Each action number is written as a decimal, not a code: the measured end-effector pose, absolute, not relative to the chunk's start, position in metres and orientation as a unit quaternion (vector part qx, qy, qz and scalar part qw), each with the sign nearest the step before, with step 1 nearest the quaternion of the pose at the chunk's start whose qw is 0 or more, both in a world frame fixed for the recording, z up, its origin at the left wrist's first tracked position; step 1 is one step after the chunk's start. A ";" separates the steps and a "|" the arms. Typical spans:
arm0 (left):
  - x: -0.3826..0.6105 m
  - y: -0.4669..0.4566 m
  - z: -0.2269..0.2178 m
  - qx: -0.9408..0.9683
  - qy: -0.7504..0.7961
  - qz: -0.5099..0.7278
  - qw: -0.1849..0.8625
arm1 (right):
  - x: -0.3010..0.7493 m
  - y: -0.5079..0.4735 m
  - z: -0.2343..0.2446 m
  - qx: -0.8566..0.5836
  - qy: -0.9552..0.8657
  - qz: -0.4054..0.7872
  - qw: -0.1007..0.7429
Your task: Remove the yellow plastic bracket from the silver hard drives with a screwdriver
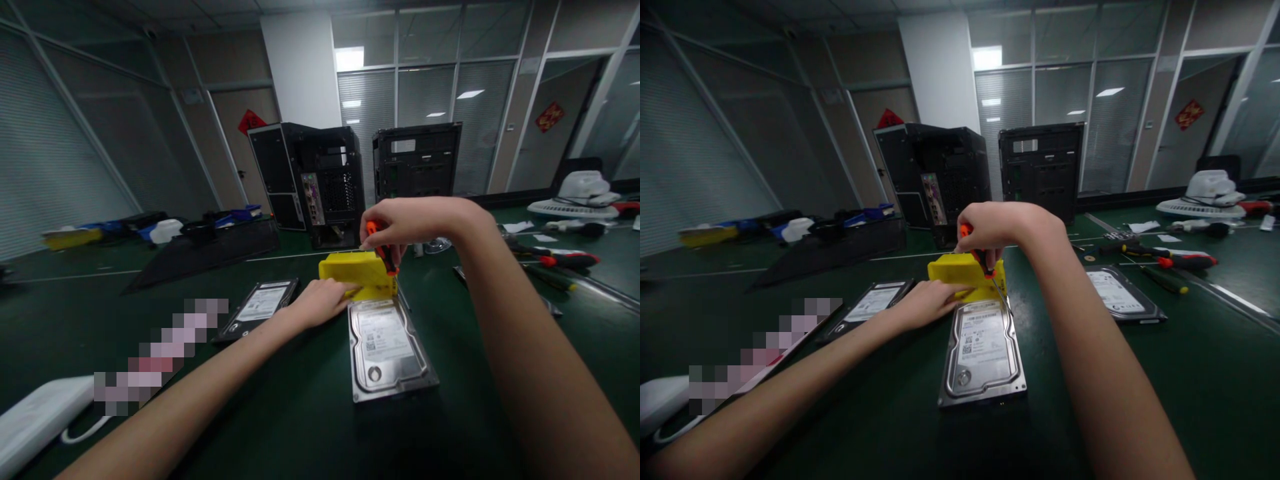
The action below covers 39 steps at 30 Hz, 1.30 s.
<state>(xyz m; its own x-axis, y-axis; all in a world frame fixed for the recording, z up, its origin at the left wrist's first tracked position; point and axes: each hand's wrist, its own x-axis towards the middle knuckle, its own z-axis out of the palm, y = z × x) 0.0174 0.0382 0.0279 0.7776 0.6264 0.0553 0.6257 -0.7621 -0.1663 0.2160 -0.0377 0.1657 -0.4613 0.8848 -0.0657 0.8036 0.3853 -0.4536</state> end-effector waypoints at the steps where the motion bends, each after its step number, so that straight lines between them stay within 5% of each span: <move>1: 0.018 0.038 0.029 -0.939 -0.333 0.006 0.089 | 0.216 -0.038 0.165 -0.511 -0.826 0.218 0.093; 33: 0.009 0.030 0.017 -0.934 -0.324 -0.098 0.113 | 0.218 -0.034 0.164 -0.508 -0.826 0.218 0.112; 39: -0.009 0.007 0.006 -0.864 -0.441 -0.240 -0.033 | 0.219 -0.027 0.161 -0.488 -0.831 0.219 0.155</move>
<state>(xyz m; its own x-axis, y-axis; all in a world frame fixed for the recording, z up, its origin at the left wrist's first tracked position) -0.0088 0.0067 0.0061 0.4955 0.7779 0.3865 0.7463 -0.6089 0.2688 0.2194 -0.0271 0.1611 -0.4759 0.8785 0.0428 0.7430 0.4276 -0.5149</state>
